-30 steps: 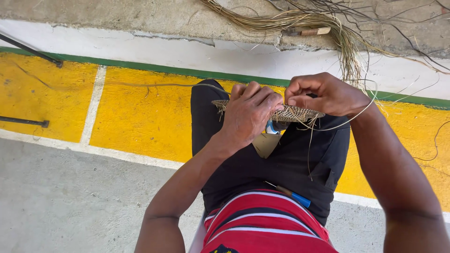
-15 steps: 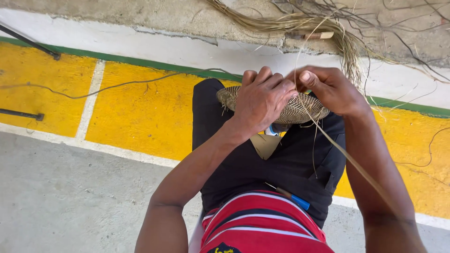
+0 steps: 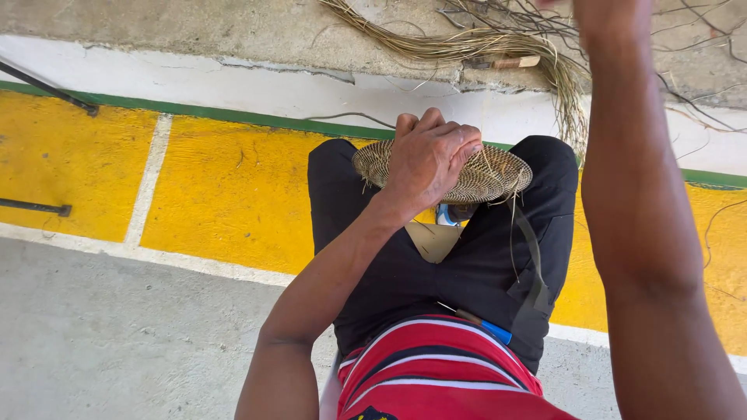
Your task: The recorder is weaving a small basket or mat using natural fibers.
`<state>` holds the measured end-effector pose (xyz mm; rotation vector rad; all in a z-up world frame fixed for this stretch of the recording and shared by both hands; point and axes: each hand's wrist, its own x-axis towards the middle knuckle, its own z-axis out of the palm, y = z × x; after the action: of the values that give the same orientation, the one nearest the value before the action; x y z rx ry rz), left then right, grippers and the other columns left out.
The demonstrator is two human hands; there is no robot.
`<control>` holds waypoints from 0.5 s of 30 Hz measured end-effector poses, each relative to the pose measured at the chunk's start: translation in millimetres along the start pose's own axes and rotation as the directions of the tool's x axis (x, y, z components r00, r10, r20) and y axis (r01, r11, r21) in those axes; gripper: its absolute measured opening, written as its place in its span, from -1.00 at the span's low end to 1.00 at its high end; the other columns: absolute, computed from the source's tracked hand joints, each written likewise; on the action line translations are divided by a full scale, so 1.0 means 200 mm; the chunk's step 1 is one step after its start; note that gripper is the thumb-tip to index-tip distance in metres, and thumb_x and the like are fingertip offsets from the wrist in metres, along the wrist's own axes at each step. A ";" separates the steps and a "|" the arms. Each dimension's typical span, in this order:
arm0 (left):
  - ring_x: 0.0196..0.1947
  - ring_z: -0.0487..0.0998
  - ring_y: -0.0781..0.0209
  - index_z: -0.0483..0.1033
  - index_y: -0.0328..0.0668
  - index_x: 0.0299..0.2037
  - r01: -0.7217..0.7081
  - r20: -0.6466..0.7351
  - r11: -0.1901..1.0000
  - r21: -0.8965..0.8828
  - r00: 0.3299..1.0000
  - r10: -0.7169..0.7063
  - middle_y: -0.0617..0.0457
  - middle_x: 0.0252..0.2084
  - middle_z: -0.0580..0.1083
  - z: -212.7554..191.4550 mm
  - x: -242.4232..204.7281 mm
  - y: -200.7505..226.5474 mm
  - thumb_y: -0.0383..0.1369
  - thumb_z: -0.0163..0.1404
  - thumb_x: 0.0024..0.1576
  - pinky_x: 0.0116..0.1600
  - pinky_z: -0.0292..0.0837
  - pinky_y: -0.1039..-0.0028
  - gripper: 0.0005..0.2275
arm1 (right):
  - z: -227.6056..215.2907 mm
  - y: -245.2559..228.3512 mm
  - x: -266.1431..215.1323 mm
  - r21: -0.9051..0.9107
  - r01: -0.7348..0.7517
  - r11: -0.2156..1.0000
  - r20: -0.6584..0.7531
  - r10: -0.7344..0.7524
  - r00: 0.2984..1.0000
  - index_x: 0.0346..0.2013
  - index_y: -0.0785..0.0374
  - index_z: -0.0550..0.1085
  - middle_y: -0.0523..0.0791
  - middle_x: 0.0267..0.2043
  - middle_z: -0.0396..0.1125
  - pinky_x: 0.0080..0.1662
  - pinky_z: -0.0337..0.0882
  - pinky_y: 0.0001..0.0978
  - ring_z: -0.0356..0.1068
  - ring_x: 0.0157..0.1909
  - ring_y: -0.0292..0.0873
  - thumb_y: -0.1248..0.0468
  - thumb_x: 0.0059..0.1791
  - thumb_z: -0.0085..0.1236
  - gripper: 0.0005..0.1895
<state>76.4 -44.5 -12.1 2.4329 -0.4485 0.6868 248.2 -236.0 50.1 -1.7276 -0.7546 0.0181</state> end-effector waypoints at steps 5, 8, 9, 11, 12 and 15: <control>-0.24 0.41 0.28 0.64 0.07 -0.15 0.058 0.054 0.998 -0.009 0.997 -0.057 0.32 -0.36 0.59 -0.03 0.02 -0.02 -0.25 0.07 0.23 0.02 0.11 0.32 -0.90 | 0.19 -0.08 -0.31 -0.118 -0.136 0.984 0.283 0.164 0.945 0.03 0.40 0.47 -0.05 -0.22 0.47 -0.18 0.57 -0.31 0.51 -0.19 -0.15 0.27 0.19 -0.11 -0.73; -0.27 0.40 0.30 0.64 0.10 -0.17 0.056 0.046 0.996 -0.069 0.998 -0.053 0.34 -0.32 0.60 0.00 0.04 -0.01 -0.23 0.09 0.22 0.02 0.11 0.33 -0.91 | 0.30 0.08 -0.49 -0.063 0.025 0.998 -0.018 -0.026 1.000 -0.16 0.49 0.46 0.02 -0.29 0.42 -0.17 0.55 -0.31 0.46 -0.24 -0.13 0.28 0.29 -0.01 -0.72; -0.27 0.40 0.30 0.64 0.10 -0.17 0.053 0.055 0.996 -0.068 0.997 -0.050 0.34 -0.32 0.60 0.00 0.02 -0.01 -0.23 0.09 0.22 0.02 0.11 0.33 -0.91 | 0.31 0.08 -0.45 -0.058 0.021 0.998 -0.025 -0.022 0.999 -0.16 0.49 0.46 0.02 -0.29 0.42 -0.17 0.55 -0.31 0.46 -0.24 -0.13 0.28 0.29 -0.01 -0.72; -0.24 0.40 0.31 0.63 0.08 -0.15 0.022 0.015 0.996 -0.086 1.000 -0.020 0.37 -0.27 0.60 0.00 0.02 0.00 -0.29 0.08 0.24 0.03 0.08 0.34 -0.93 | 0.31 0.08 -0.36 -0.068 0.014 0.998 -0.168 -0.025 0.985 -0.20 0.41 0.37 -0.08 -0.40 0.40 -0.31 0.58 -0.46 0.52 -0.36 -0.27 0.32 0.30 -0.11 -0.75; -0.24 0.40 0.31 0.63 0.08 -0.15 0.012 0.023 0.996 -0.085 1.000 -0.010 0.37 -0.27 0.60 0.00 0.01 0.00 -0.29 0.08 0.24 0.03 0.08 0.34 -0.93 | 0.28 0.12 -0.26 -0.066 0.012 0.998 -0.181 -0.024 0.983 -0.20 0.41 0.37 -0.08 -0.40 0.40 -0.31 0.58 -0.46 0.52 -0.36 -0.27 0.32 0.30 -0.11 -0.75; -0.21 0.40 0.32 0.62 0.11 -0.16 -0.003 -0.007 0.999 -0.054 1.000 0.002 0.38 -0.26 0.59 0.00 -0.03 -0.01 -0.26 0.10 0.23 0.08 0.09 0.35 -0.94 | 0.34 0.25 -0.25 -0.013 0.155 0.988 -0.328 -0.150 0.933 -0.34 0.39 0.36 -0.10 -0.51 0.34 -0.48 0.40 -0.45 0.42 -0.51 -0.26 0.37 0.32 -0.14 -0.66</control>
<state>72.5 -42.3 -16.9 2.3791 -0.4617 0.6757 206.1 -207.2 -33.5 -1.6014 -0.6352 -0.3634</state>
